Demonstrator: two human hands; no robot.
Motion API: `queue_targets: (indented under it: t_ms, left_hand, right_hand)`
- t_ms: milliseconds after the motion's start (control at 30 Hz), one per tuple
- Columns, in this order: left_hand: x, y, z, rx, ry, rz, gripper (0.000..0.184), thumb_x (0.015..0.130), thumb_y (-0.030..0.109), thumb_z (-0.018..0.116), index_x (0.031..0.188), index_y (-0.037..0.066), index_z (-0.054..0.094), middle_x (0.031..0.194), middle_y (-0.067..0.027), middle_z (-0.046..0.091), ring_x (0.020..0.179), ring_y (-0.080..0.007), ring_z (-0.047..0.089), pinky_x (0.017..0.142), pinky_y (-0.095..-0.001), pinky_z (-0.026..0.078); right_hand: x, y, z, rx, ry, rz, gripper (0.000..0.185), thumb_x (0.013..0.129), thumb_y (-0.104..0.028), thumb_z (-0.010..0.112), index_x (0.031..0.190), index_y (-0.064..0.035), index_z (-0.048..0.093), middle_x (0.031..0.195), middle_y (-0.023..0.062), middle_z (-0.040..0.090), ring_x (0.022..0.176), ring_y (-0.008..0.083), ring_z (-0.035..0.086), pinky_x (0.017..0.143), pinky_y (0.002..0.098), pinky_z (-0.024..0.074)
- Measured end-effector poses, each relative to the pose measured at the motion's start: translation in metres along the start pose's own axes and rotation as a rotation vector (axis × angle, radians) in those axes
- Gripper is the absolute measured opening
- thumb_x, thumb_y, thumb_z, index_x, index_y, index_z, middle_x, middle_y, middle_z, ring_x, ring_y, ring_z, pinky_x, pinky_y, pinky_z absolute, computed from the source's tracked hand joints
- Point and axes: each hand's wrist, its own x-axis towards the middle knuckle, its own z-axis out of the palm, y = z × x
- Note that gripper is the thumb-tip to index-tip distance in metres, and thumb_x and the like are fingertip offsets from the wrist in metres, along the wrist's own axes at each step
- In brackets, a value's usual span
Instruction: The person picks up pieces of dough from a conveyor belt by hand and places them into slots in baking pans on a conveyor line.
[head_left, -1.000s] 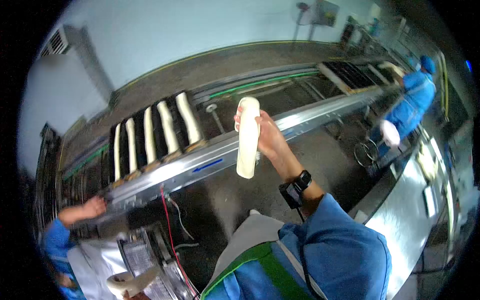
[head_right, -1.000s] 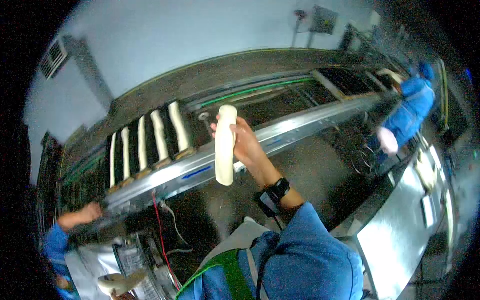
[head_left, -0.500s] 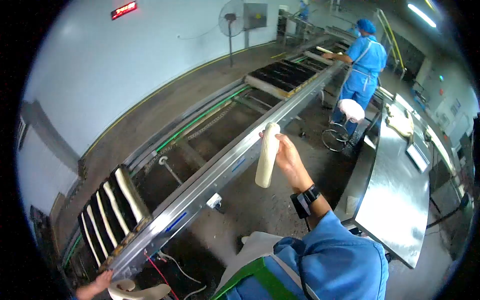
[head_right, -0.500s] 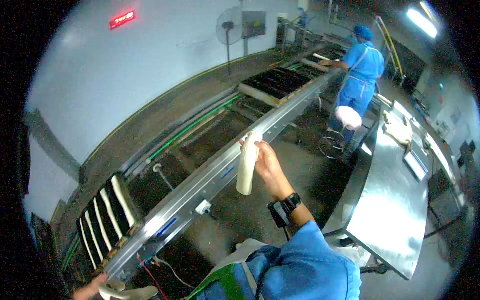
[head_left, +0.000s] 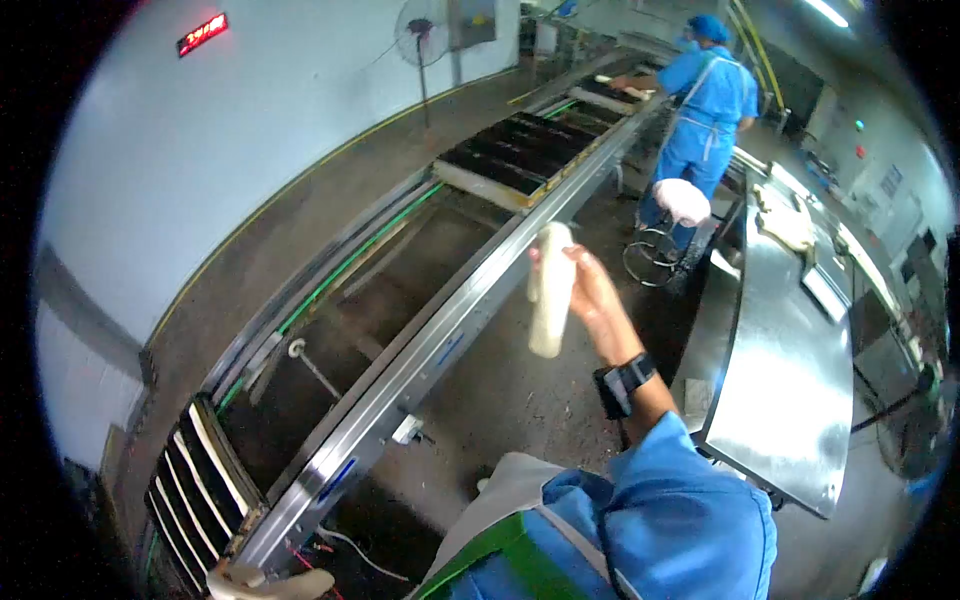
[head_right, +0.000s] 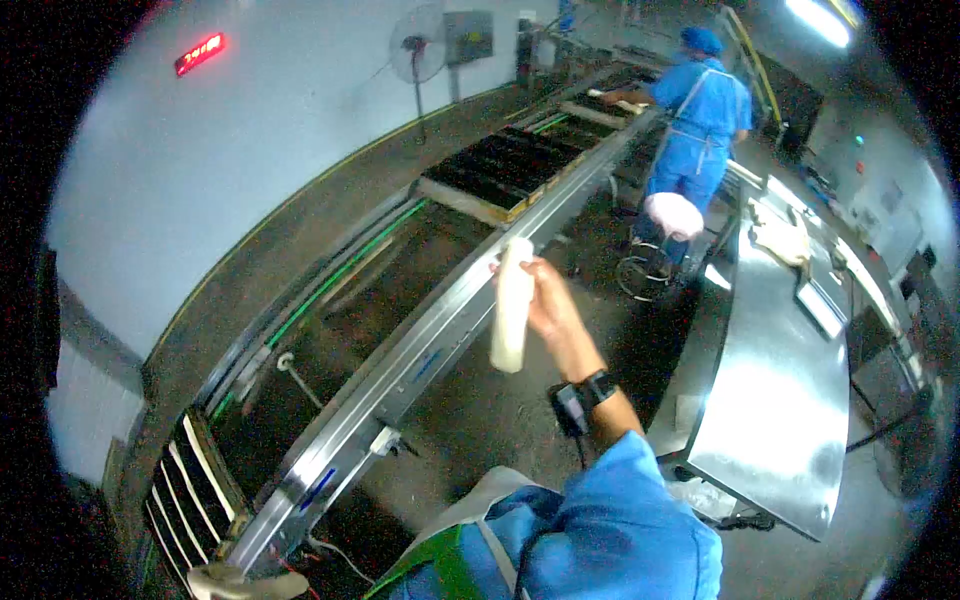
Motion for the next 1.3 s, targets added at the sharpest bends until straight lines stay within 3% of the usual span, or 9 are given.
queue_targets:
  t_ms: [367, 500, 867, 967, 1033, 1133, 1200, 1267, 1300]
  left_hand:
    - [0.054, -0.042, 0.027, -0.476, 0.194, -0.26, 0.04, 0.085, 0.027, 0.035, 0.117, 0.004, 0.036, 0.115, -0.0133, 0.041, 0.107, -0.0244, 0.04, 0.092, -0.0351, 0.03]
    - [0.057, -0.05, 0.024, -0.508, 0.246, -0.298, 0.041, 0.083, 0.028, 0.038, 0.116, 0.003, 0.037, 0.114, -0.0142, 0.043, 0.105, -0.0246, 0.041, 0.09, -0.0357, 0.032]
    - [0.053, -0.055, 0.024, -0.498, 0.384, -0.346, 0.045, 0.08, 0.03, 0.045, 0.113, 0.0, 0.04, 0.109, -0.0166, 0.046, 0.102, -0.0252, 0.044, 0.086, -0.0373, 0.036]
    - [0.044, -0.042, 0.038, -0.515, 0.256, -0.255, 0.043, 0.081, 0.033, 0.044, 0.111, 0.003, 0.042, 0.104, -0.016, 0.048, 0.097, -0.0242, 0.047, 0.084, -0.0363, 0.037]
    - [0.047, -0.042, 0.036, -0.461, 0.347, -0.389, 0.044, 0.079, 0.035, 0.046, 0.111, 0.004, 0.043, 0.103, -0.0155, 0.049, 0.094, -0.0237, 0.047, 0.082, -0.0366, 0.037]
    - [0.044, -0.038, 0.042, -0.504, 0.394, -0.387, 0.043, 0.079, 0.033, 0.047, 0.111, 0.005, 0.043, 0.106, -0.0157, 0.048, 0.097, -0.0251, 0.047, 0.083, -0.0377, 0.037]
    - [0.047, -0.031, 0.054, -0.487, 0.379, -0.374, 0.043, 0.079, 0.032, 0.047, 0.112, 0.005, 0.042, 0.108, -0.0158, 0.047, 0.099, -0.0256, 0.046, 0.085, -0.0382, 0.037]
    - [0.049, -0.047, 0.046, -0.584, 0.27, -0.326, 0.043, 0.08, 0.029, 0.046, 0.114, 0.004, 0.04, 0.112, -0.0156, 0.044, 0.103, -0.0269, 0.045, 0.088, -0.0394, 0.036]
    - [0.057, -0.042, 0.057, -0.562, 0.191, -0.417, 0.045, 0.079, 0.027, 0.047, 0.116, 0.002, 0.038, 0.113, -0.0156, 0.044, 0.102, -0.027, 0.046, 0.086, -0.0386, 0.037]
  right_hand:
    - [0.0, -0.026, 0.0, -0.409, 0.014, 0.204, 0.044, 0.079, -0.014, 0.049, 0.114, 0.0063, 0.034, 0.105, 0.0214, 0.048, 0.08, 0.0242, 0.056, 0.064, 0.0278, 0.0503]
    - [0.022, -0.022, -0.003, -0.42, 0.043, 0.276, 0.031, 0.078, -0.011, 0.049, 0.104, 0.0044, 0.041, 0.097, 0.0172, 0.051, 0.078, 0.0247, 0.056, 0.066, 0.0322, 0.0498]
    - [0.212, 0.001, 0.056, -0.676, -0.245, 0.219, 0.038, 0.078, -0.013, 0.05, 0.112, -0.0023, 0.035, 0.099, 0.015, 0.048, 0.074, 0.0239, 0.058, 0.061, 0.0295, 0.0513]
    - [0.274, 0.036, 0.037, -0.802, -0.213, 0.35, 0.038, 0.077, -0.014, 0.051, 0.109, 0.0003, 0.037, 0.094, 0.0139, 0.05, 0.075, 0.024, 0.057, 0.062, 0.0311, 0.0503]
    - [0.326, 0.074, -0.03, -1.181, -0.256, 0.339, 0.035, 0.073, -0.018, 0.057, 0.1, 0.0015, 0.046, 0.082, 0.0106, 0.055, 0.078, 0.0226, 0.056, 0.066, 0.031, 0.047]
    - [0.333, 0.123, -0.087, -2.139, -0.077, 0.08, 0.045, 0.067, -0.027, 0.063, 0.099, 0.0014, 0.049, 0.089, 0.0172, 0.055, 0.087, 0.0311, 0.053, 0.074, 0.036, 0.0438]
    - [0.289, 0.151, -0.063, -2.251, 0.044, -0.119, 0.047, 0.067, -0.03, 0.062, 0.098, 0.0016, 0.05, 0.095, 0.0224, 0.053, 0.092, 0.0355, 0.05, 0.076, 0.0373, 0.0424]
    - [0.246, 0.18, -0.025, -2.018, -0.059, 0.062, 0.042, 0.07, -0.03, 0.06, 0.099, -0.0009, 0.052, 0.098, 0.0177, 0.054, 0.091, 0.031, 0.051, 0.076, 0.0357, 0.0418]
    - [0.234, 0.204, -0.025, -1.753, -0.535, 0.017, 0.034, 0.074, -0.027, 0.058, 0.097, -0.0027, 0.054, 0.098, 0.0129, 0.055, 0.09, 0.0266, 0.052, 0.077, 0.0336, 0.0415]
